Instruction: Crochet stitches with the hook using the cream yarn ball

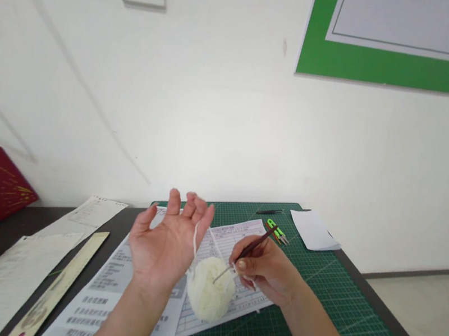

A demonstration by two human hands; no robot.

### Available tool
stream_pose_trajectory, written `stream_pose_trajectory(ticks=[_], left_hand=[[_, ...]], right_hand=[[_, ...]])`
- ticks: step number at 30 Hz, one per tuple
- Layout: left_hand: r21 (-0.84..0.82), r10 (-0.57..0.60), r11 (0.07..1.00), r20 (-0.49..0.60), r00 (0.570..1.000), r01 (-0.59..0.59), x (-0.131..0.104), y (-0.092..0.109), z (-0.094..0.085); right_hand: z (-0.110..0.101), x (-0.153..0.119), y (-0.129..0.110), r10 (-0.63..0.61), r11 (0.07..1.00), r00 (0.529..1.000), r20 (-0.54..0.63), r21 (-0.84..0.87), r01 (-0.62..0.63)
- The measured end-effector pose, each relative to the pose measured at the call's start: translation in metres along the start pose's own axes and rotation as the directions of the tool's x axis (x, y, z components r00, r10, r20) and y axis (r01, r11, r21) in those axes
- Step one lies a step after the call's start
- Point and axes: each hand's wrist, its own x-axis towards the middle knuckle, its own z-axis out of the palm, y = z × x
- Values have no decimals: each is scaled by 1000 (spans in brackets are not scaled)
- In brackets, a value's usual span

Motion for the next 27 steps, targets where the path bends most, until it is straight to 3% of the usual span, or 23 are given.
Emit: stream_pose_trajectory(ticks=[2, 3, 6, 8, 11, 13, 17, 21, 24, 27], left_hand=[[317, 129, 940, 17, 992, -128, 2, -3, 2], [509, 172, 843, 48, 984, -172, 3, -4, 1], [683, 57, 726, 57, 997, -80, 8, -6, -12], [704, -100, 710, 52, 994, 35, 9, -5, -23], [656, -331, 724, 58, 942, 214, 5, -7, -35], [564, -400, 773, 78, 913, 290, 1, -11, -38], [331, -333, 897, 70, 940, 293, -4, -21, -38], [225, -301, 930, 9, 954, 291, -6, -27, -36], [251, -334, 912, 0, 942, 324, -9, -30, -33], [456, -281, 859, 41, 959, 232, -13, -33, -32]], right_hand=[[2, 0, 1, -19, 1000, 1000, -6, -5, 19], [3, -1, 1, -27, 1000, 1000, -6, -8, 27], [3, -1, 1, -49, 999, 999, -9, -11, 49], [1, 0, 2, -67, 998, 997, -22, -9, 67], [-2, 1, 2, -95, 995, 994, -48, -3, 95], [-2, 1, 2, -106, 994, 992, -61, 2, 106], [3, 1, 6, -121, 992, 990, -78, 7, 122], [6, 1, 11, -175, 984, 975, -134, -4, 176], [7, 2, 15, -236, 972, 955, -176, -56, 230], [9, 1, 19, -303, 951, 925, -230, -134, 278]])
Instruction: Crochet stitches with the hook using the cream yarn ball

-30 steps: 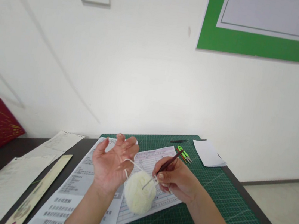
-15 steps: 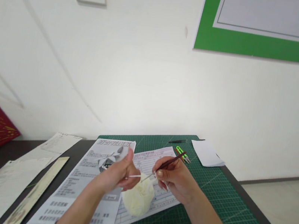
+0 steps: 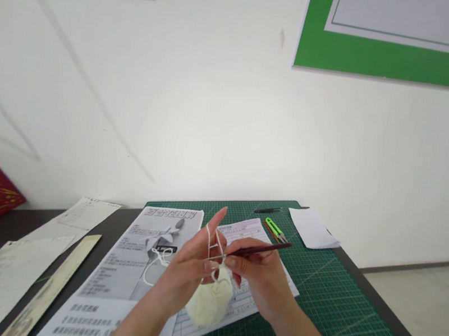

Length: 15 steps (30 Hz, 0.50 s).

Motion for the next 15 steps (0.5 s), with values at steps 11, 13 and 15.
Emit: stream_pose_trajectory(ticks=[11, 13, 15], left_hand=[[419, 180, 892, 18, 983, -171, 0, -5, -8], [361, 183, 915, 28, 983, -181, 1, -7, -6], [317, 184, 930, 27, 983, -183, 1, -8, -5]], right_hand=[[6, -6, -3, -100, 984, 995, -13, -149, 97], [5, -6, -4, -134, 979, 991, 20, -154, 135], [3, -6, -5, -166, 968, 983, 81, -176, 178]])
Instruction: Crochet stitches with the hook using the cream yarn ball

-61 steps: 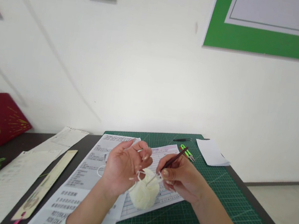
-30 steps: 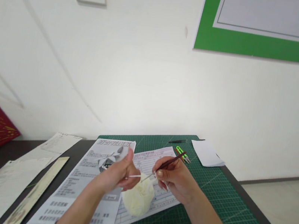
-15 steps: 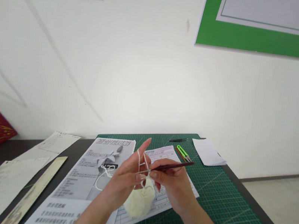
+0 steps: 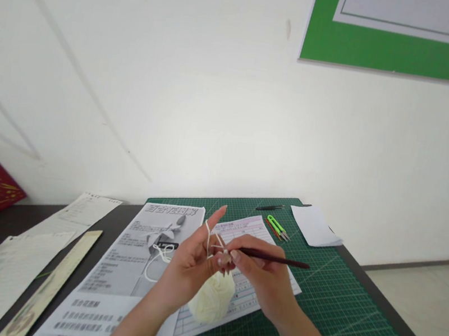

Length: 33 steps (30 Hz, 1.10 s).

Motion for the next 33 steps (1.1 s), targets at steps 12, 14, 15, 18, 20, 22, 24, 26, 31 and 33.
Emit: stream_pose_trajectory(ticks=[12, 14, 15, 18, 20, 22, 24, 26, 31, 33], left_hand=[[-103, 28, 994, -35, 999, -32, 2, 3, 5], [-99, 45, 994, -34, 998, -48, 2, 6, 5], [-91, 46, 995, -37, 998, -49, 2, 9, 6], [-75, 3, 997, -60, 998, -7, 1, 16, 8], [-82, -33, 996, -85, 996, 26, 1, 19, 9], [-86, -48, 996, -122, 991, 38, -1, 19, 11], [-77, -54, 996, -167, 984, 41, -2, 18, 13], [-68, -55, 997, -208, 977, 42, -4, 17, 16], [-34, -39, 999, -288, 957, 30, -4, 17, 19], [-19, -28, 1000, -294, 955, 23, -3, 16, 18]], right_hand=[[-2, -1, 12, -4, 996, 997, 74, 93, -3], [-1, -1, 13, 7, 987, 999, 48, 157, -14], [0, -1, 13, 12, 981, 999, 40, 192, -20], [1, -1, 13, 22, 963, 1000, 21, 268, -26], [1, -1, 12, 25, 956, 1000, 6, 292, -26], [1, -1, 11, 29, 954, 1000, -3, 299, -27], [1, -1, 9, 35, 954, 999, -1, 297, -33], [1, -1, 8, 41, 954, 999, 4, 297, -40], [2, -2, 10, 73, 947, 997, 4, 312, -71], [3, -3, 12, 100, 942, 995, 0, 323, -95]])
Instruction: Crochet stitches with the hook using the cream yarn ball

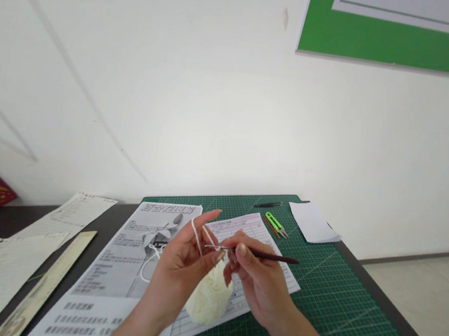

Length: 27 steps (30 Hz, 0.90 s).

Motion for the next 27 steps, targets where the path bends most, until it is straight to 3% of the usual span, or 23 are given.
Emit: stream_pose_trajectory(ticks=[5, 14, 27], left_hand=[[19, -9, 1000, 19, 1000, 8, 1, -6, -2], [185, 72, 981, -106, 992, -52, -1, -1, 2], [65, -35, 997, -113, 993, 42, 1, 0, 1]], right_hand=[[0, -1, 3, 93, 994, 995, -30, 58, -91], [-5, 8, 1, 165, 980, 973, -161, 136, -143], [-6, 8, 1, 180, 973, 962, -205, 182, -144]])
